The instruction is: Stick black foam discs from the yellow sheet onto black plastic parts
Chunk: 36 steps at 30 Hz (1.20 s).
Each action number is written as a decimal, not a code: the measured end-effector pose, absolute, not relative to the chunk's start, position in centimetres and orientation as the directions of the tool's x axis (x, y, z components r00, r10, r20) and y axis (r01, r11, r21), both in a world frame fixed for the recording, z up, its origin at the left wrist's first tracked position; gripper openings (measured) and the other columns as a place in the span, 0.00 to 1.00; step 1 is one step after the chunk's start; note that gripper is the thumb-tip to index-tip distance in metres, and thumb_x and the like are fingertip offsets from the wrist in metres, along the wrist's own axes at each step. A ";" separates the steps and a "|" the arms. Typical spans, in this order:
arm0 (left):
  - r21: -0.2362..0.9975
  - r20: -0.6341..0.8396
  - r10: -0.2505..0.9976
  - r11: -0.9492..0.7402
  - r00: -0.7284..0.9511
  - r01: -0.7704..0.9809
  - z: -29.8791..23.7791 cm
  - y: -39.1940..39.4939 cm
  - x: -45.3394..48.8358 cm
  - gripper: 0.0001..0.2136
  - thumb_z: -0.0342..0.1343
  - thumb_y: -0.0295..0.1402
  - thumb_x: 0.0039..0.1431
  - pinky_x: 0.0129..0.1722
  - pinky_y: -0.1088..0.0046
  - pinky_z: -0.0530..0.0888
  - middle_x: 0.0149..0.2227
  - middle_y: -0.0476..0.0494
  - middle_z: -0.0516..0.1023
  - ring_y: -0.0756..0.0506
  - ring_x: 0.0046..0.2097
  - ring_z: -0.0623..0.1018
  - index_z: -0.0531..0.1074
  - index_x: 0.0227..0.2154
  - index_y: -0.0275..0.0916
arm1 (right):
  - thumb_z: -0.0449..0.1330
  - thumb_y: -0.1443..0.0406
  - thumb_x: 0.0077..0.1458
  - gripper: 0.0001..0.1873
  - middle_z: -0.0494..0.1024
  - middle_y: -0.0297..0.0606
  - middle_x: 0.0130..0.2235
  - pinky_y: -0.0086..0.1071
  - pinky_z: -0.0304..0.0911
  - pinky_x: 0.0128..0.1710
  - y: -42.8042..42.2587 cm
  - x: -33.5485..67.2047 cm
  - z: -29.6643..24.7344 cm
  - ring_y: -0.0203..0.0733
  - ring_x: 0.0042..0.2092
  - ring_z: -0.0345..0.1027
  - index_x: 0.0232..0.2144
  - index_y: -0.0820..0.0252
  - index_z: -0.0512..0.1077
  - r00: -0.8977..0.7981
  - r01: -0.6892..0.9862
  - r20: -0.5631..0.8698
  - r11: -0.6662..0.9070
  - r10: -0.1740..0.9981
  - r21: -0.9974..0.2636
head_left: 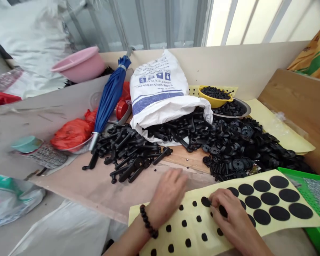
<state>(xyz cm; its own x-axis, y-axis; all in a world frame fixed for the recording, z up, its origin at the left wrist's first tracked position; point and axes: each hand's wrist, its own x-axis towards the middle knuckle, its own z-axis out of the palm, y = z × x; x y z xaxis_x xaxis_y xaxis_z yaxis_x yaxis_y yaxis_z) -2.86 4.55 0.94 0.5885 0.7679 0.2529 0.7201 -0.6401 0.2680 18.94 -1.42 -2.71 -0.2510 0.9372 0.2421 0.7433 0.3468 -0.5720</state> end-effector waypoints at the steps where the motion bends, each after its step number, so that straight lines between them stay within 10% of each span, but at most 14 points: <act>1: 0.211 0.265 0.811 -0.577 0.522 0.789 1.1 5.8 -3.4 0.13 0.45 0.26 0.61 0.49 0.61 0.66 0.50 0.37 0.68 0.40 0.50 0.66 0.65 0.48 0.36 | 0.50 0.74 0.50 0.10 0.71 0.35 0.33 0.39 0.61 0.37 -1.4 19.2 -2.8 0.45 0.38 0.66 0.26 0.55 0.56 -0.255 0.740 0.207 0.328 0.945 -0.588; 5: 0.100 0.251 0.906 -0.376 0.342 0.921 1.0 10.6 -4.3 0.15 0.45 0.23 0.57 0.44 0.55 0.66 0.44 0.31 0.72 0.35 0.48 0.67 0.65 0.48 0.30 | 0.51 0.71 0.50 0.06 0.75 0.40 0.39 0.41 0.62 0.45 -1.3 20.3 -3.1 0.49 0.47 0.67 0.25 0.55 0.61 -0.227 0.703 0.041 0.193 0.973 -0.684; 12: 0.285 0.183 0.895 -0.445 0.407 0.849 1.1 10.9 -2.7 0.13 0.44 0.21 0.55 0.41 0.64 0.67 0.38 0.39 0.75 0.41 0.42 0.71 0.68 0.41 0.35 | 0.56 0.64 0.50 0.07 0.77 0.43 0.39 0.41 0.63 0.47 -1.4 20.4 -2.0 0.53 0.49 0.67 0.22 0.56 0.64 -0.050 0.391 0.035 0.051 0.998 -0.919; 15: 0.547 0.098 0.870 -0.453 0.484 0.704 1.9 9.0 -1.7 0.14 0.45 0.23 0.55 0.34 0.74 0.68 0.35 0.47 0.76 0.47 0.35 0.74 0.66 0.43 0.38 | 0.58 0.60 0.50 0.11 0.76 0.45 0.41 0.39 0.65 0.42 -1.5 20.1 -0.9 0.52 0.45 0.69 0.21 0.57 0.65 0.063 0.150 -0.029 -0.038 0.998 -0.988; 19: 0.951 -0.166 0.821 -0.013 0.546 0.309 2.3 6.8 0.0 0.13 0.48 0.27 0.52 0.23 0.79 0.62 0.26 0.51 0.73 0.52 0.24 0.68 0.66 0.42 0.36 | 0.61 0.58 0.48 0.13 0.74 0.44 0.44 0.39 0.64 0.42 -1.4 19.8 0.1 0.52 0.46 0.67 0.20 0.58 0.66 0.090 -0.049 -0.078 -0.074 0.993 -0.996; 25: 0.964 -0.262 0.732 0.230 0.629 0.133 1.3 4.9 1.4 0.17 0.52 0.27 0.50 0.27 0.77 0.67 0.33 0.45 0.75 0.52 0.25 0.69 0.70 0.45 0.36 | 0.61 0.60 0.50 0.11 0.73 0.41 0.45 0.37 0.59 0.45 -1.6 19.4 0.1 0.50 0.48 0.65 0.21 0.58 0.65 0.050 -0.125 -0.108 -0.101 0.993 -0.987; 36: 0.944 -0.322 0.716 0.194 0.620 0.266 2.8 4.1 1.0 0.21 0.48 0.29 0.51 0.28 0.77 0.64 0.34 0.46 0.76 0.51 0.27 0.71 0.72 0.49 0.39 | 0.59 0.61 0.49 0.10 0.73 0.42 0.43 0.36 0.60 0.42 -1.9 19.3 -0.2 0.48 0.45 0.65 0.21 0.58 0.64 0.041 -0.023 -0.104 -0.103 0.994 -0.994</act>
<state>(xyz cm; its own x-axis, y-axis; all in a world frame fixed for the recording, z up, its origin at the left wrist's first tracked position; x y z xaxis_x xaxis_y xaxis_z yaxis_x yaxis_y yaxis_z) 1.00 4.10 2.80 0.6197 0.7157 -0.3219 0.2658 0.1945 0.9442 19.30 -1.88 -0.18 0.0407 0.9938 -0.1039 -0.0233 -0.1030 -0.9944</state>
